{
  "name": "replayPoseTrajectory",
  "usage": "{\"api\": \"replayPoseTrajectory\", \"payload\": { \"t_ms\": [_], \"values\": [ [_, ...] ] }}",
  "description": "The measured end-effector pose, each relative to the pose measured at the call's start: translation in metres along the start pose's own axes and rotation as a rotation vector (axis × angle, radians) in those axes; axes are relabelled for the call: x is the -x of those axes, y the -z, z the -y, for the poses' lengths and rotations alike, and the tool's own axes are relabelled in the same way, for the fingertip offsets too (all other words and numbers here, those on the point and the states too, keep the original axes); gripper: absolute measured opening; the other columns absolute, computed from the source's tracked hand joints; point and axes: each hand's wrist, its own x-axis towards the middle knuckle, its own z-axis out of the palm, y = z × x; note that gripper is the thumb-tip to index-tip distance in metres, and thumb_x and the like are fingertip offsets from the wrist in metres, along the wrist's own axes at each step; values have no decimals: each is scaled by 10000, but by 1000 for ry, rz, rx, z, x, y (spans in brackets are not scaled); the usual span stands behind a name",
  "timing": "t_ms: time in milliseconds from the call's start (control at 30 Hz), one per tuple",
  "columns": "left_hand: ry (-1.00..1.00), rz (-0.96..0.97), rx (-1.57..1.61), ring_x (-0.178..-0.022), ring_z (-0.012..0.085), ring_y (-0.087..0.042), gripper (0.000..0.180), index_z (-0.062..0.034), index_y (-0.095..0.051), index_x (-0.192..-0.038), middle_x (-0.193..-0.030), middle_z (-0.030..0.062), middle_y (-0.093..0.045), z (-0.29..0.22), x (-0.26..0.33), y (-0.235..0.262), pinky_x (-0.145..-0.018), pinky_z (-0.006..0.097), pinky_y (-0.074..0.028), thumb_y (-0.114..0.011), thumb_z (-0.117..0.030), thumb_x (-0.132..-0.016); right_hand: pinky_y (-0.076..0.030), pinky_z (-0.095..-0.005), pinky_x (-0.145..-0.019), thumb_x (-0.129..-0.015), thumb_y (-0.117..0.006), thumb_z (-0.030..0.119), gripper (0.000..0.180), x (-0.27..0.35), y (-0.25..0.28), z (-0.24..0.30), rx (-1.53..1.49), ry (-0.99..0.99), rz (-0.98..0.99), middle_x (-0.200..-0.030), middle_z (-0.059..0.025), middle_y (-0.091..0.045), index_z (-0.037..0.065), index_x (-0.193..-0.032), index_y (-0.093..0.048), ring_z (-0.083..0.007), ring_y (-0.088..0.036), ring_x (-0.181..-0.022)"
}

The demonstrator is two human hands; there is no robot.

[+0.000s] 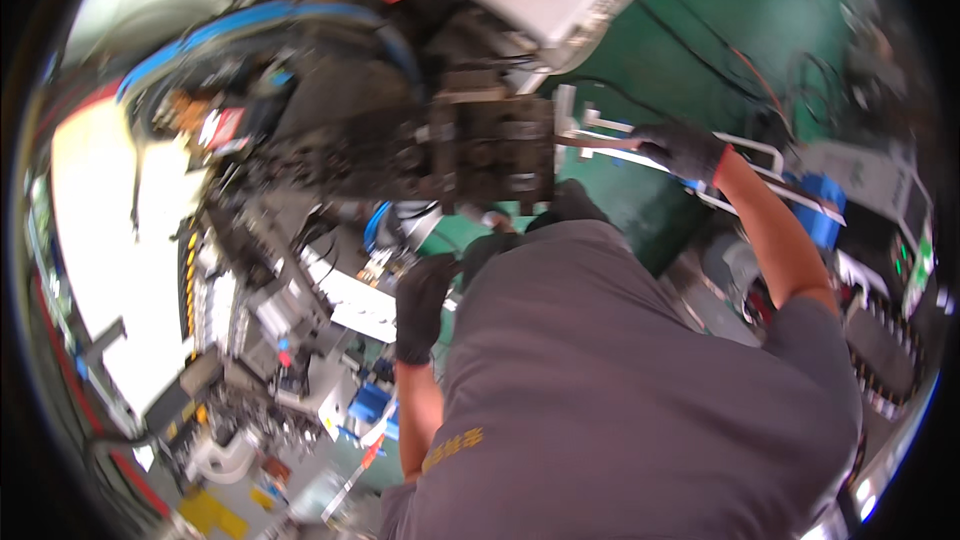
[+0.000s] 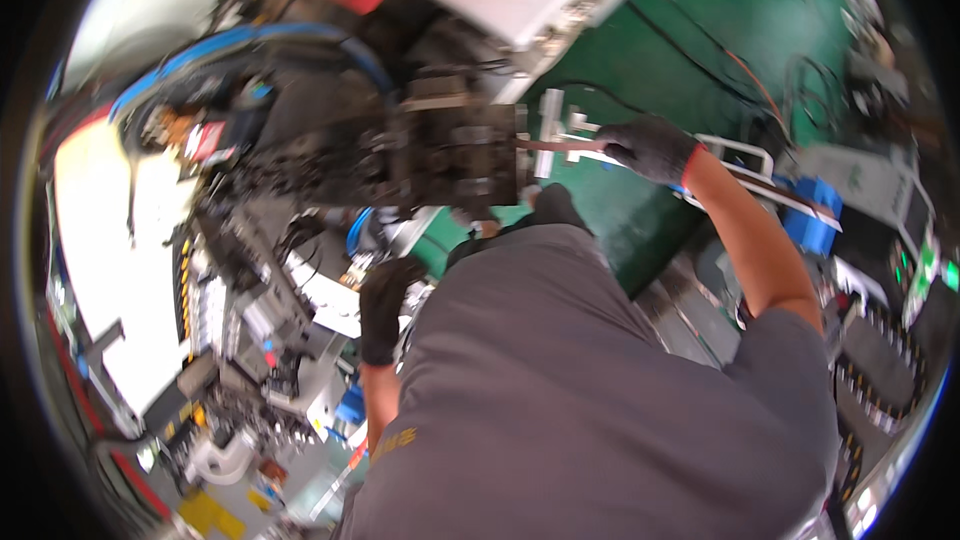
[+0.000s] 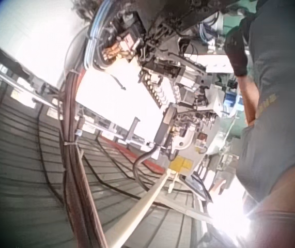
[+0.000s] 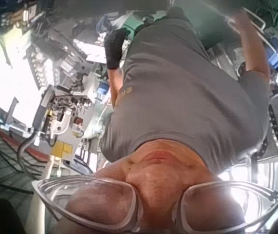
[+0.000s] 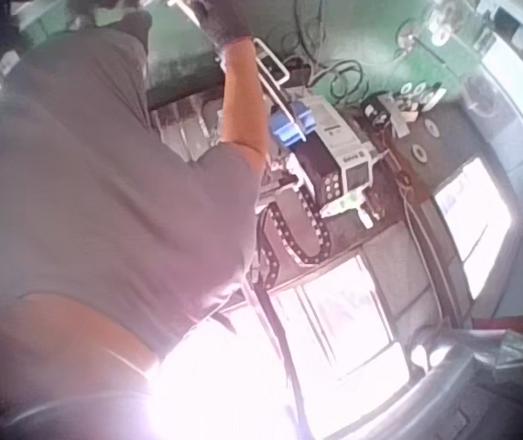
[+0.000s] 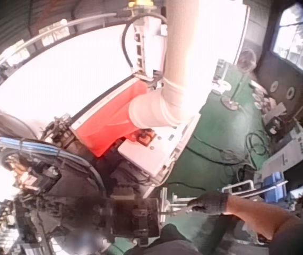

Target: The person picks up wooden boards from a table, feeds them one by one into an industrial edge-banding machine, and operates a touchscreen control panel.

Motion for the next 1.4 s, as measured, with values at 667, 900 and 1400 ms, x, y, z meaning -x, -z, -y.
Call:
{"api": "replayPoseTrajectory", "payload": {
  "t_ms": [667, 900, 1400],
  "values": [
    [-378, 328, -899, -675, 359, -637, 181, -55, -708, -887, -759, 144, -679, -182, -116, 59, -631, 435, -498, -662, -230, -894, -522, -433, -613, -840, -692, 230, 133, 48, -12, 112, -53, 18, -453, -810, -90, -698, 140, -937, -697, -320, -671, -707],
    [-511, 483, -830, -698, 334, -652, 203, -49, -668, -1042, -786, 150, -668, -159, -114, 21, -631, 438, -523, -508, -169, -1011, -521, -438, -645, -877, -674, 242, 129, 83, 16, 98, -25, -142, -229, -766, -119, -672, 122, -918, -700, -328, -661, -697],
    [-531, 658, -834, -733, 294, -689, 389, -108, -605, -1268, -855, 135, -693, -147, -118, -48, -609, 405, -529, -564, -97, -881, -560, -415, -681, -934, -610, 252, 278, 60, 34, 111, -80, 57, -58, -808, -107, -702, 196, -1194, -689, -297, -683, -699]
  ]
}}
